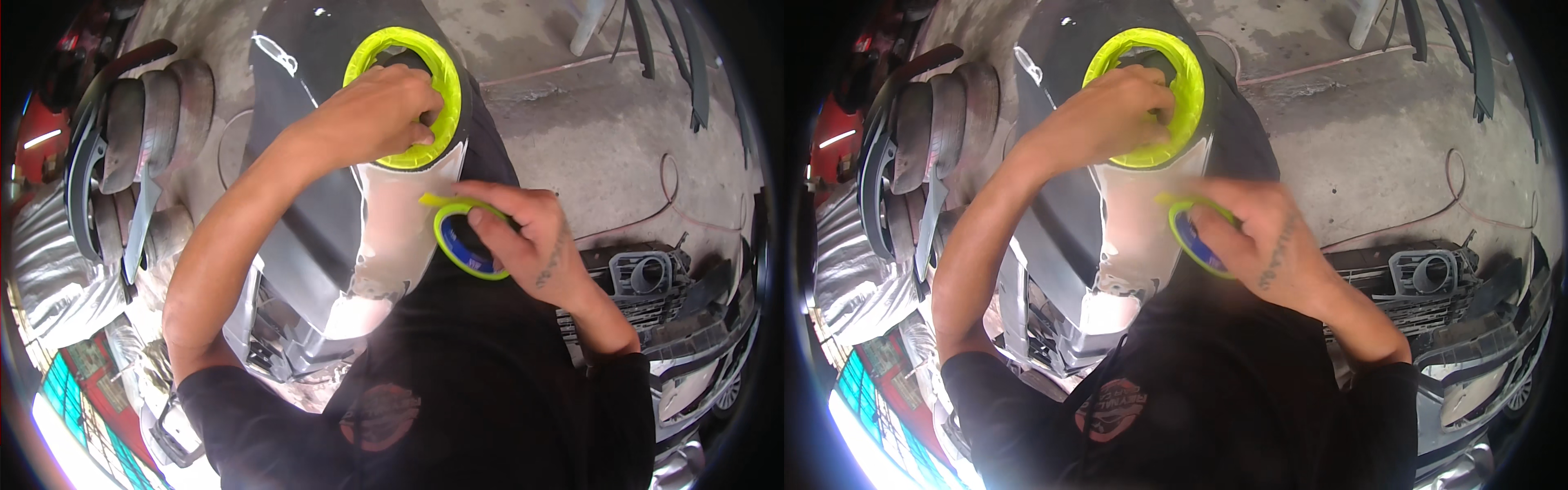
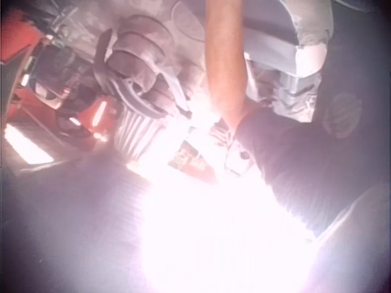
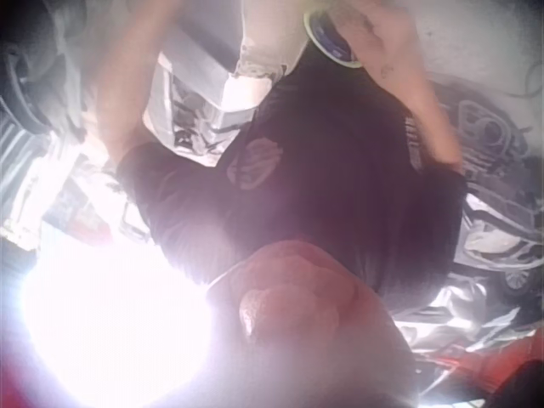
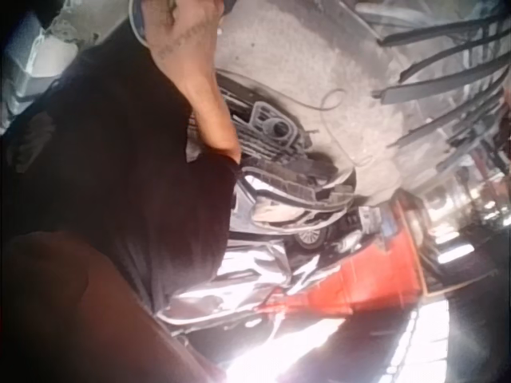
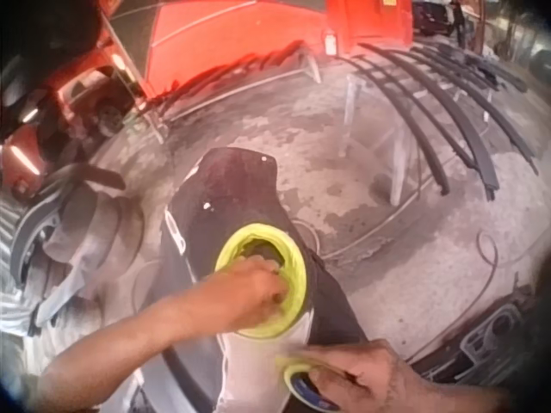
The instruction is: The person applies bright green masking tape around the circular opening of a dark grey car bumper. They carefully wrap the tape along the edge, smooth it down, and then flip the bumper over to continue taping the perimeter of the opening on the other side.
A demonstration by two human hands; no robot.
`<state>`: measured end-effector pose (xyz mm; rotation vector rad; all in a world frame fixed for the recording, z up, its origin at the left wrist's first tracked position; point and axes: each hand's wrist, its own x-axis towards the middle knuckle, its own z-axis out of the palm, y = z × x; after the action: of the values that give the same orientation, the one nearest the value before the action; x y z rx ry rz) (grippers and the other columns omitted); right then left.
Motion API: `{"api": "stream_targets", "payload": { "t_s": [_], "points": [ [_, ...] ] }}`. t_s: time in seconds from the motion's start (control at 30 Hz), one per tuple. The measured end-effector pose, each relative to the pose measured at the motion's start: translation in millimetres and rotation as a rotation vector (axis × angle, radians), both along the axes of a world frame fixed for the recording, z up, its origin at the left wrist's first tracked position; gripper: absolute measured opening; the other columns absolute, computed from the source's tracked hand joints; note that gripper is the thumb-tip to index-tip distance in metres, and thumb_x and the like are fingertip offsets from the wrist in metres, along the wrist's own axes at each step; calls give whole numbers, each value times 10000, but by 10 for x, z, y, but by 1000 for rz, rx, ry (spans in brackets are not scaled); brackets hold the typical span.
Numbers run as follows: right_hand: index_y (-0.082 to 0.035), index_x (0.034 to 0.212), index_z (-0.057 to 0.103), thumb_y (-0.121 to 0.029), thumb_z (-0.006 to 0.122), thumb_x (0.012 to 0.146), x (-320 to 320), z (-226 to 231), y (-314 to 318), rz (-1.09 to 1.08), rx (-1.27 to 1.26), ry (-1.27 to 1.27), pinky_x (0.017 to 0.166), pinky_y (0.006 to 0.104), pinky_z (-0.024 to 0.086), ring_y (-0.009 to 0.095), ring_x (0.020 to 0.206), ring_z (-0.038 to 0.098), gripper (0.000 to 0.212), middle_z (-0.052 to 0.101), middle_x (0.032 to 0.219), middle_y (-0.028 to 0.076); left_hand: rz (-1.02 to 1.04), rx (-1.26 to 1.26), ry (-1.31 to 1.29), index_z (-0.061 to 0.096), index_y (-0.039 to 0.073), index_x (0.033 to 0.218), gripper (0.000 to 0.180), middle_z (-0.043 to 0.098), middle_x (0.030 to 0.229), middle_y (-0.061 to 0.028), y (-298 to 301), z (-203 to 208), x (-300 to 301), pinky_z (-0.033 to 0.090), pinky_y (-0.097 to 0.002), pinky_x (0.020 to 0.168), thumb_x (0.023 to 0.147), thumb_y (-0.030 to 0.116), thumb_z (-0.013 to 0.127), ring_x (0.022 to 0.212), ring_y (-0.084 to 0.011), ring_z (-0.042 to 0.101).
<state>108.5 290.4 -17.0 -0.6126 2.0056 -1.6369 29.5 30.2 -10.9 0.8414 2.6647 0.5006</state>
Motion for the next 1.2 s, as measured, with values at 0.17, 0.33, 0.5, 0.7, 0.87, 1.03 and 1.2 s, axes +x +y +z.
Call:
{"api": "stream_targets", "payload": {
  "t_s": [0.17, 0.33, 0.5, 0.7, 0.87, 1.03, 1.2],
  "points": [
    [64, 1375, 699, -40, 633, 1040, -10, -131, 75, -195, -14, 347, 629, 272, 503, 144, 633, 635, 356, 757, 994, 165, 347, 316, -277, 779, -49, 1093, 226, 767, 911, -80, -26, 342, -49, 556, -296, 728, 1024, 156, 718, 808, -134, 713],
    [64, 1403, 683, 2, 663, 1006, 1, -233, 41, -222, 14, 516, 649, 301, 501, 189, 707, 639, 402, 703, 896, 165, 534, 205, -695, 799, -11, 991, 215, 693, 718, -5, 97, 605, 3, 407, -234, 534, 953, 201, 792, 592, -54, 578],
    [52, 1404, 683, 33, 678, 989, -34, -206, -26, -196, 30, 507, 678, 320, 526, 212, 725, 666, 415, 709, 916, 169, 516, 310, -702, 798, 1, 919, 194, 671, 704, 9, 85, 520, -2, 352, -227, 514, 913, 195, 800, 571, -43, 526],
    [36, 1348, 677, -24, 736, 951, 25, -336, -152, -247, -56, 423, 680, 451, 552, 408, 808, 720, 406, 730, 962, 227, 409, 266, -474, 780, -25, 903, 178, 675, 720, -16, 65, 446, -69, 457, -270, 570, 904, 153, 760, 637, -82, 602],
    [66, 1343, 685, 0, 681, 993, 59, -105, -137, -81, 37, 193, 839, 379, 609, 375, 985, 799, 356, 781, 1134, 261, 211, -92, -223, 754, -42, 896, 185, 699, 765, -138, 8, 288, -85, 545, -407, 672, 880, 130, 686, 718, -262, 700],
    [90, 1293, 688, -29, 652, 1004, -17, -123, -187, -13, 51, 176, 782, 396, 601, 397, 901, 786, 315, 774, 1034, 274, 101, -286, -56, 739, -30, 861, 168, 735, 902, -234, 81, 213, -58, 563, -518, 834, 870, 104, 638, 923, -442, 710],
    [101, 1286, 693, -32, 654, 999, -37, -99, -218, 26, 75, 119, 756, 401, 592, 388, 843, 774, 320, 763, 999, 275, 76, -353, -50, 747, -27, 881, 170, 738, 896, -235, 93, 163, -39, 575, -523, 842, 882, 94, 627, 938, -424, 723]
  ]
}}
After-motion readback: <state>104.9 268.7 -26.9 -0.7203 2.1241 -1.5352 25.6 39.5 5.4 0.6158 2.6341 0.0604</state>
